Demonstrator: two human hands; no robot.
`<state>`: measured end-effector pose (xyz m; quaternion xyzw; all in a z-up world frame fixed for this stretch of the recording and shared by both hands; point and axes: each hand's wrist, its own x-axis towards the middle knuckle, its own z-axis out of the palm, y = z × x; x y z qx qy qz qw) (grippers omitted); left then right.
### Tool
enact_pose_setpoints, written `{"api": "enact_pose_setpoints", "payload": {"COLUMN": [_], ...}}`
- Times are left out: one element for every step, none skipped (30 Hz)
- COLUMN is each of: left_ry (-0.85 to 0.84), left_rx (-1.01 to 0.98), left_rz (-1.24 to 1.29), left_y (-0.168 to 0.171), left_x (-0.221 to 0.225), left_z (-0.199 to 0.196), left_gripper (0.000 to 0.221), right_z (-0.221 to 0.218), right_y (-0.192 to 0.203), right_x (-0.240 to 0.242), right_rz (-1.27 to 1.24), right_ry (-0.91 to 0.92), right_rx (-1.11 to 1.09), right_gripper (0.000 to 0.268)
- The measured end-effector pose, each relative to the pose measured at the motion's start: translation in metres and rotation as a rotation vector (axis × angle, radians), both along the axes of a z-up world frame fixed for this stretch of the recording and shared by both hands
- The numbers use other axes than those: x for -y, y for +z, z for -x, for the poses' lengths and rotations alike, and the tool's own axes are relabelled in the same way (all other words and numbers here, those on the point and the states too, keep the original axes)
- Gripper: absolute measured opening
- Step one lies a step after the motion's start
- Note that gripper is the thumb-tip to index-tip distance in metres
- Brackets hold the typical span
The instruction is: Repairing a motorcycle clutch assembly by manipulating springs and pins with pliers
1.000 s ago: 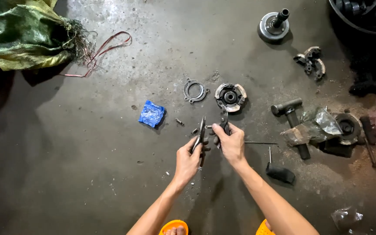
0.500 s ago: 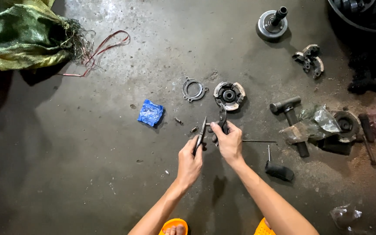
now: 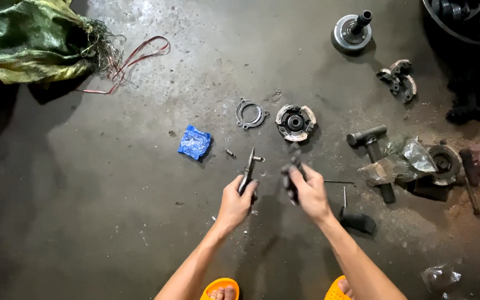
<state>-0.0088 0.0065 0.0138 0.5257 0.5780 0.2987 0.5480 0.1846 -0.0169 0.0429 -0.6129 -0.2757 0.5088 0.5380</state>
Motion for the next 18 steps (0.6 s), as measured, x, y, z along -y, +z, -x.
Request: {"api": "enact_pose_setpoints", "payload": {"left_ry": [0.005,0.010,0.012,0.029,0.047,0.049,0.075,0.101,0.100,0.044,-0.016,-0.021,-0.019,-0.016,-0.018,-0.022,-0.021,-0.020], "left_rx": [0.155,0.310,0.308,0.337,0.364,0.360,0.340,0.321,0.317,0.328,0.339,0.337,0.449,0.561,0.561,0.624,0.687,0.686], "left_rz": [0.098,0.196,0.194,0.246,0.296,0.294,0.275,0.257,0.252,0.203,0.158,0.157,0.159,0.161,0.159,0.211,0.264,0.263], "left_y": [-0.002,-0.004,0.008,0.020,0.033,0.024,0.015,0.007,0.001,-0.005,-0.011,-0.015,-0.020,-0.024,-0.027,-0.029,-0.031,-0.023], "left_x": [-0.001,-0.002,-0.003,-0.004,-0.006,-0.005,-0.006,-0.006,-0.005,-0.004,-0.001,-0.001,0.000,0.001,0.001,0.001,0.001,0.002], "left_z": [0.001,0.003,0.001,-0.001,-0.002,-0.001,-0.001,0.000,0.001,0.003,0.003,0.003,0.001,0.000,-0.001,-0.001,0.000,-0.002], "left_gripper": [0.023,0.025,0.025,0.025,0.024,0.024,0.025,0.026,0.026,0.022,0.020,0.020,0.011,0.013,0.013,0.012,0.014,0.014], "right_z": [-0.004,-0.008,-0.007,-0.005,-0.003,0.009,0.021,0.032,0.033,0.034,0.034,0.043,0.050,0.058,0.060,0.063,0.065,0.066], "right_y": [-0.003,-0.006,0.006,0.018,0.029,0.054,0.079,0.105,0.092,0.078,0.065,0.066,0.066,0.067,0.068,0.069,0.070,0.070], "right_x": [0.004,0.008,0.013,0.017,0.020,0.020,0.019,0.019,0.023,0.027,0.032,0.030,0.029,0.027,0.025,0.023,0.021,0.021], "right_rz": [0.057,0.114,0.112,0.138,0.162,0.159,0.186,0.212,0.207,0.170,0.133,0.129,0.082,0.035,0.032,0.014,-0.002,-0.002], "right_ry": [0.097,0.193,0.195,0.295,0.394,0.396,0.346,0.295,0.294,0.326,0.346,0.342,0.326,0.309,0.308,0.280,0.254,0.256], "right_rx": [0.041,0.083,0.081,0.257,0.433,0.430,0.287,0.144,0.141,-0.209,-0.557,-0.559,-0.652,-0.743,-0.743,-0.740,-0.739,-0.739], "right_gripper": [0.030,0.037,0.037,0.036,0.034,0.034,0.034,0.034,0.034,0.034,0.040,0.040,0.041,0.043,0.043,0.043,0.043,0.043]}}
